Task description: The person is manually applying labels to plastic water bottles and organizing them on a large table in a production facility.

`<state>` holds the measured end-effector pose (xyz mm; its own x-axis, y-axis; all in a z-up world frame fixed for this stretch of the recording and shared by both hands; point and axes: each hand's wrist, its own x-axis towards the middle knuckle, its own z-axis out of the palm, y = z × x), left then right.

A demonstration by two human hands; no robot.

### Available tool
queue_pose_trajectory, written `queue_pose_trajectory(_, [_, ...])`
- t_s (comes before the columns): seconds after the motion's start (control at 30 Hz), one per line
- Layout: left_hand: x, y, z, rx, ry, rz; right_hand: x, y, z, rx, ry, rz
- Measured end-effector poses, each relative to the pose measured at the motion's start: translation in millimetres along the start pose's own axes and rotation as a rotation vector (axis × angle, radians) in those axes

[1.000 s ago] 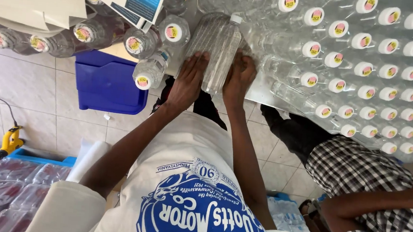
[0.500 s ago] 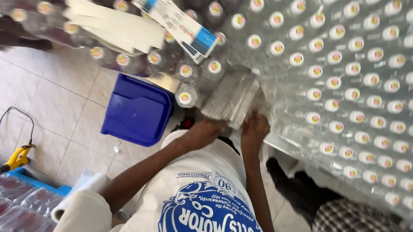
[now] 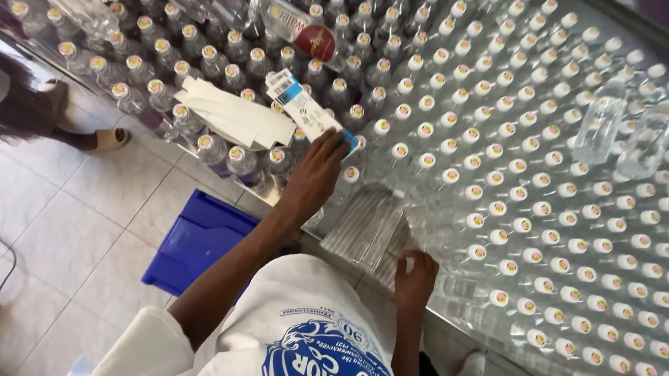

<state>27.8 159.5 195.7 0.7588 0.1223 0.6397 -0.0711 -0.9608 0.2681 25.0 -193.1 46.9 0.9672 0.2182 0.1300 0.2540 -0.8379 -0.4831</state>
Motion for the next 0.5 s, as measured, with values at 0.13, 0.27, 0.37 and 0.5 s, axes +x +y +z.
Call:
queue_pose_trajectory(0.13, [-2.4, -6.4, -1.5, -0.224, 0.045, -0.076, -12.3, -67.9, -85.9, 0.299, -0.03, 0.128])
queue_pose_trajectory(0.27, [8.4, 4.4, -32.4, -0.29, -0.036, -0.104, -16.1, -115.8, -181.7, 0.724, -0.223, 0.291])
queue_pose_trajectory(0.37, [24.1, -0.2, -37.2, -0.305, -0.046, -0.105, -8.5, -132.2, -212.3, 0.637, -0.176, 0.163])
queue_pose_trajectory(0.5, [19.3, -1.8, -40.1, -0.346, -0.08, -0.237, -14.6, -144.1, -258.5, 0.559, -0.289, 0.047])
